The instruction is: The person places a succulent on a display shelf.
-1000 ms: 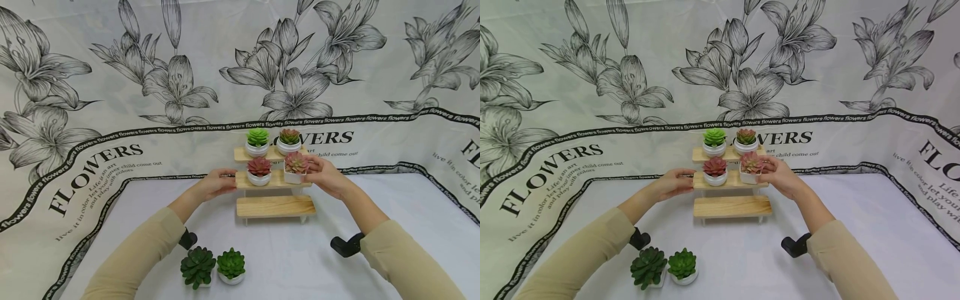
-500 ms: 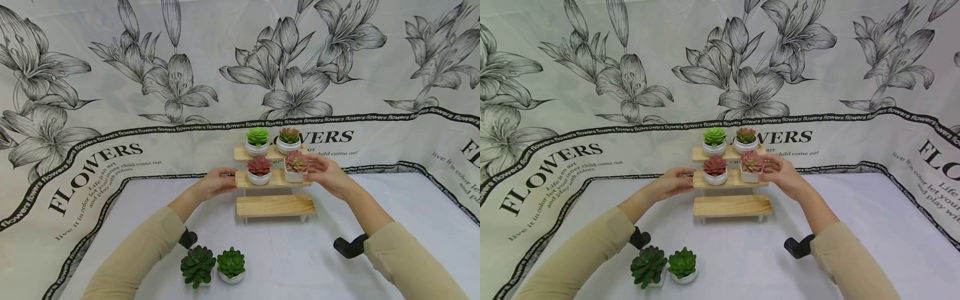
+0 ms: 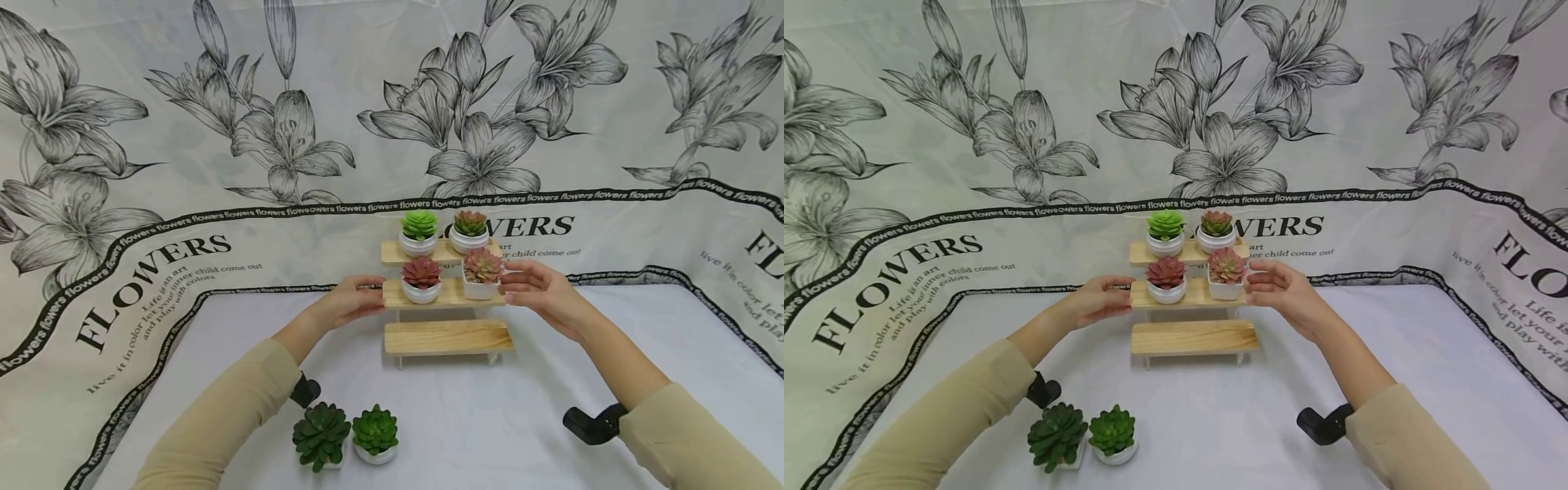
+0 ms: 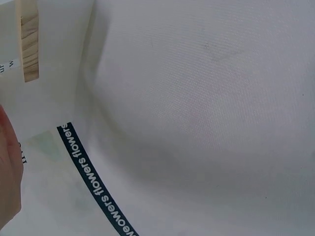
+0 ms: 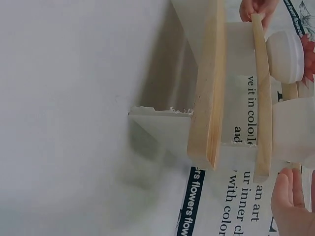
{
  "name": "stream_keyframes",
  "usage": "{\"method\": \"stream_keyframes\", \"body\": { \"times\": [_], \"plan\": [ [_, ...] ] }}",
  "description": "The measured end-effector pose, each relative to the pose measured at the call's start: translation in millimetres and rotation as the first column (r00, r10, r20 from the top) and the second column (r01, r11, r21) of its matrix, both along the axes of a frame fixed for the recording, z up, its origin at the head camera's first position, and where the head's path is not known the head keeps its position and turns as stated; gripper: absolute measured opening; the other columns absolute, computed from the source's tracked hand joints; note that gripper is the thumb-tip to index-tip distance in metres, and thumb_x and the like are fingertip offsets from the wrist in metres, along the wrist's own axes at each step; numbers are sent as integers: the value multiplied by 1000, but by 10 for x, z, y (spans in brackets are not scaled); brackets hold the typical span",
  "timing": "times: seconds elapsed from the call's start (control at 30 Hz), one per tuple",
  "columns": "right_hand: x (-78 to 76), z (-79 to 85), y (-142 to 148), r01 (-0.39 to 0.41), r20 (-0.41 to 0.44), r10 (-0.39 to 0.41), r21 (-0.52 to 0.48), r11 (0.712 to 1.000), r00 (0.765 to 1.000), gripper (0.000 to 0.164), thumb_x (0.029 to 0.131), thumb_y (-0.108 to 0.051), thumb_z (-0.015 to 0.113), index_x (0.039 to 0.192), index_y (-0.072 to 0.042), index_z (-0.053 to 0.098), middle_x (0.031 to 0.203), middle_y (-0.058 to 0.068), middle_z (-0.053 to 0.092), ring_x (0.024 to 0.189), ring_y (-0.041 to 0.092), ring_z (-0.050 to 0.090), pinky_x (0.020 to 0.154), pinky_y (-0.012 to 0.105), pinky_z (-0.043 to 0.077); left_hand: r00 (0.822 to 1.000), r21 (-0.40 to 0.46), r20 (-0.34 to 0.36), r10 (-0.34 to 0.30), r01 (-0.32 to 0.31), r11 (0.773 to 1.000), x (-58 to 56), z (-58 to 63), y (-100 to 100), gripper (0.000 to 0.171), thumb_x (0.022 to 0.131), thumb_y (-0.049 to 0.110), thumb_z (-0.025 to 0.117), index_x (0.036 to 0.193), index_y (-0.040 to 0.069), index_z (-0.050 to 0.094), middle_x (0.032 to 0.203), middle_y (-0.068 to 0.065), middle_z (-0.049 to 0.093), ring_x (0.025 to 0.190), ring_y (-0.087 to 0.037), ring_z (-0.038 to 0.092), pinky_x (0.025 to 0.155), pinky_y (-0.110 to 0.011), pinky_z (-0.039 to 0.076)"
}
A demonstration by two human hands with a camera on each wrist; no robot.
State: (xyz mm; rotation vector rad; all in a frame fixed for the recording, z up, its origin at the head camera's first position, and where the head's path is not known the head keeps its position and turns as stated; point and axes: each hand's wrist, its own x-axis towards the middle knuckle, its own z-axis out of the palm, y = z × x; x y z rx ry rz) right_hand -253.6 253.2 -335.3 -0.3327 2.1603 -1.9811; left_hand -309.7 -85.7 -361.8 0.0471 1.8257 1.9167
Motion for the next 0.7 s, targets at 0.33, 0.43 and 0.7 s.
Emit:
{"method": "stream_keyframes", "body": {
  "times": [0.33, 0.43, 0.7],
  "plan": [
    [188, 20, -57, -54, -34, 54, 10, 998, 998, 44, 86, 2, 63, 125, -7, 46, 115, 1, 55, 106, 11, 55, 86, 22, 51, 1000, -13, -13, -9, 8, 1000, 13, 25, -24, 52, 88, -13, 51, 137, -4, 37, 123, -22, 50, 79, -13, 60, 82, -28, 54],
    [229, 56, -96, -72, -58, 72, 0, 997, 996, 43, 85, 3, 63, 124, -6, 47, 114, 2, 56, 105, 12, 55, 86, 22, 51, 1000, -11, -14, -6, 6, 1000, 11, 33, -27, 52, 87, -13, 52, 137, -4, 37, 118, -20, 52, 79, -12, 60, 82, -27, 55],
    [370, 27, -226, -140, -59, 142, 24, 990, 988, 43, 86, 3, 61, 126, -1, 45, 116, 4, 56, 107, 16, 54, 86, 25, 51, 1000, -26, -11, -8, 7, 1000, 6, 32, -11, 52, 87, -13, 53, 136, -4, 38, 116, -19, 53, 78, -13, 60, 80, -26, 55]
  ]
}}
